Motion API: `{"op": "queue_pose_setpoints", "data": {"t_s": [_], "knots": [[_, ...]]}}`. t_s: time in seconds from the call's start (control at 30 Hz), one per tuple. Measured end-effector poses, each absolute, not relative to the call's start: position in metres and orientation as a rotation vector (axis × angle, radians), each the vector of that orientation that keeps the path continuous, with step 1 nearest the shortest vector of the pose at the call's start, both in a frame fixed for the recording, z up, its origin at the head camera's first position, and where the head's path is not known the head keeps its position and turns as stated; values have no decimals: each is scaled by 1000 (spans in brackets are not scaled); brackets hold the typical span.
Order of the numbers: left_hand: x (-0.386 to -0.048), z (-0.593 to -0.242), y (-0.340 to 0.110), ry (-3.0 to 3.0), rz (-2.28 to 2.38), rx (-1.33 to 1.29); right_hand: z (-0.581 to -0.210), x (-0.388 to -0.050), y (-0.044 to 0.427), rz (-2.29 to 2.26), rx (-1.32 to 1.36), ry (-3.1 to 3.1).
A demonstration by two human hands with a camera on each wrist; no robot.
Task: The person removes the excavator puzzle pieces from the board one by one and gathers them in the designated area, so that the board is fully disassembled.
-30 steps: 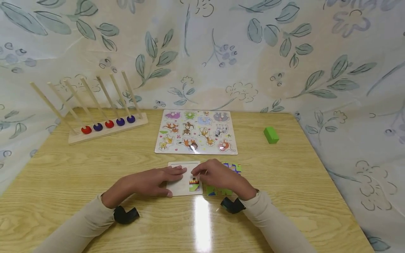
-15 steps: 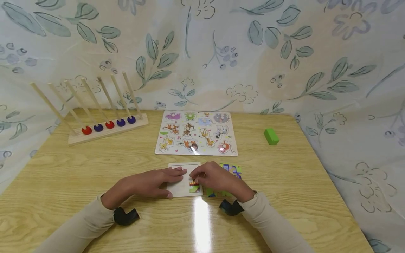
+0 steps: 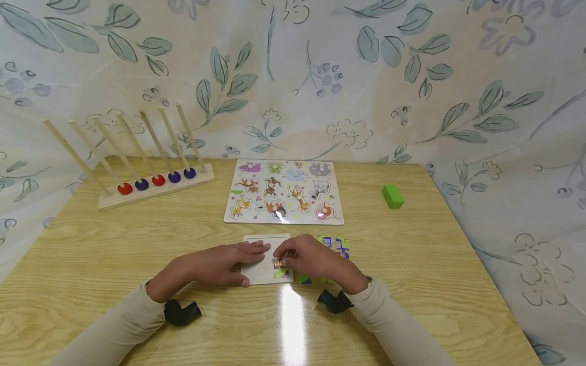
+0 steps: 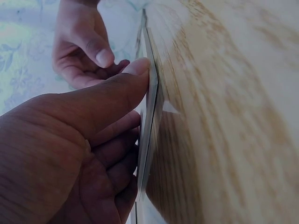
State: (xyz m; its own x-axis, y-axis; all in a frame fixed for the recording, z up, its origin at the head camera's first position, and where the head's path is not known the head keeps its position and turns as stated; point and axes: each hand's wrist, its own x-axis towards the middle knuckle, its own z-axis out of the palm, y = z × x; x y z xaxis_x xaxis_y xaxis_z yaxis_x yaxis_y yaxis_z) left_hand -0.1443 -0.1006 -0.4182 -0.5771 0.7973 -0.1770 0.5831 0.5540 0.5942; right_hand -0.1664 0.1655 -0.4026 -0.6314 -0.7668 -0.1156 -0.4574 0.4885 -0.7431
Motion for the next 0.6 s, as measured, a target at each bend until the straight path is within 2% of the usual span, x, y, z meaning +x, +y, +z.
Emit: {"op": "queue_pose_setpoints", "data": {"t_s": [0.6], "knots": [[-145,-417,-101,2364,679,1113,-403,-164,168,-1023,-1044,2278]]}}
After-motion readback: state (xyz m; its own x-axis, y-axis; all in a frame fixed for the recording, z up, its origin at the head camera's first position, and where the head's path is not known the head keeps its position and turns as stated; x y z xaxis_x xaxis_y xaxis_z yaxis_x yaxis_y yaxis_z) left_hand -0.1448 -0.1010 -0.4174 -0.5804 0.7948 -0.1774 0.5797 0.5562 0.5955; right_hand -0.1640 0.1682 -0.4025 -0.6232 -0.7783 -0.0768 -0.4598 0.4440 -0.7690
